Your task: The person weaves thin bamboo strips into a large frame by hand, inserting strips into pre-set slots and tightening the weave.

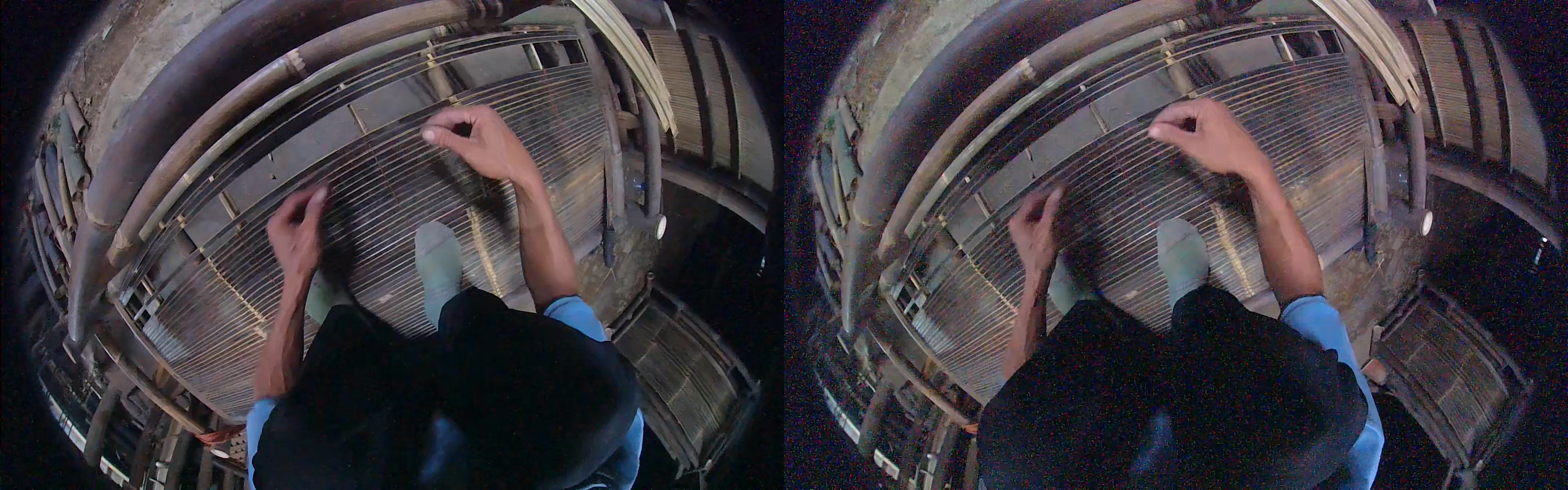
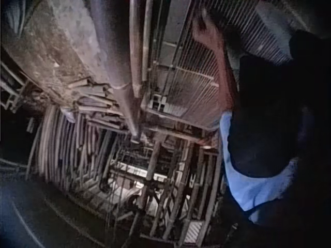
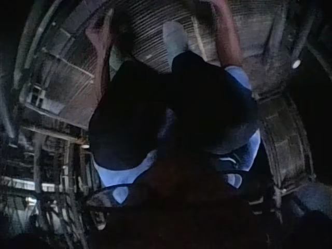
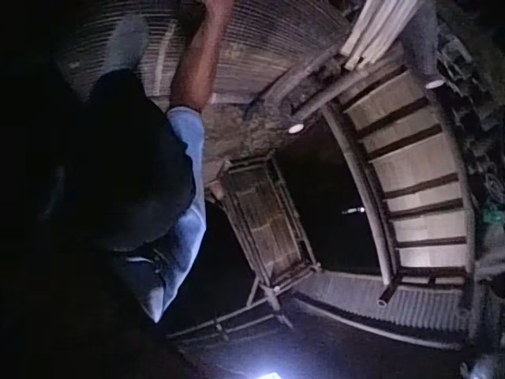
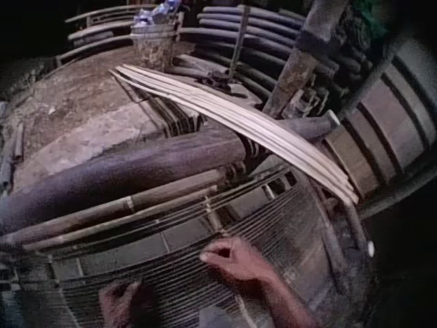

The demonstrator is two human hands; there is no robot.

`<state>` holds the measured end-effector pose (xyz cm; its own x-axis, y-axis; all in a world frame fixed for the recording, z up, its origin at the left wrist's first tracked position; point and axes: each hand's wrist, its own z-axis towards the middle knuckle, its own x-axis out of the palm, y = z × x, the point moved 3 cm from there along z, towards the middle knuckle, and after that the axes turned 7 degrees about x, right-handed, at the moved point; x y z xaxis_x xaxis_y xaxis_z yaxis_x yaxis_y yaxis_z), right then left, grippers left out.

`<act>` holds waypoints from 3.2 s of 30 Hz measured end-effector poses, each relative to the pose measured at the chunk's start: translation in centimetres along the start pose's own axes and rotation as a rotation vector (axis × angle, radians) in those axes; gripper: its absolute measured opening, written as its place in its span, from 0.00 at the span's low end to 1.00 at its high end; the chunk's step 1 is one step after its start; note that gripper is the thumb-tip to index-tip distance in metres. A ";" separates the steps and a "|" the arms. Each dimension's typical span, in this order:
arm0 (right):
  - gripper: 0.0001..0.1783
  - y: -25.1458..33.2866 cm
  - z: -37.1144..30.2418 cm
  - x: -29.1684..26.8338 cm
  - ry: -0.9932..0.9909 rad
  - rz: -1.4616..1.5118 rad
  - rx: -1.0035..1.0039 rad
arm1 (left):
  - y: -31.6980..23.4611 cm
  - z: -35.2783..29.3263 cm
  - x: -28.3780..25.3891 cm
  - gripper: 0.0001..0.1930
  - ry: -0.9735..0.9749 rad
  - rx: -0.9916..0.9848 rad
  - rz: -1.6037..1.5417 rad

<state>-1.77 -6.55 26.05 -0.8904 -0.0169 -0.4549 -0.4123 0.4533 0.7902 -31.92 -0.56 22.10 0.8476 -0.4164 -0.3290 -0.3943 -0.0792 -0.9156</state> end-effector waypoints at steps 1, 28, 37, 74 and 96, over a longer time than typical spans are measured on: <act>0.20 -2.4 0.6 -0.7 -0.032 -0.068 0.000 | 1.5 -1.5 -0.8 0.12 -0.011 -0.001 -0.031; 0.33 -3.3 6.3 5.4 -0.208 -0.615 -0.292 | 3.0 8.0 3.9 0.16 0.268 0.147 0.090; 0.25 -4.8 8.7 5.3 0.080 -0.260 -0.142 | 4.2 9.4 0.3 0.10 0.284 0.107 0.112; 0.35 -5.7 11.9 6.5 0.308 -0.258 0.077 | -5.4 -8.6 -9.0 0.09 0.409 -0.026 0.096; 0.21 -3.5 6.7 7.5 -0.136 -0.546 -0.044 | -4.2 -15.8 -12.8 0.21 -0.067 0.048 -1.128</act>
<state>-5.74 -2.27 17.11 -0.5136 -0.1229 -0.8492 -0.8167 0.3735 0.4399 -46.76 -9.17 33.80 0.7287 -0.0796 0.6802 0.6207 -0.3432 -0.7050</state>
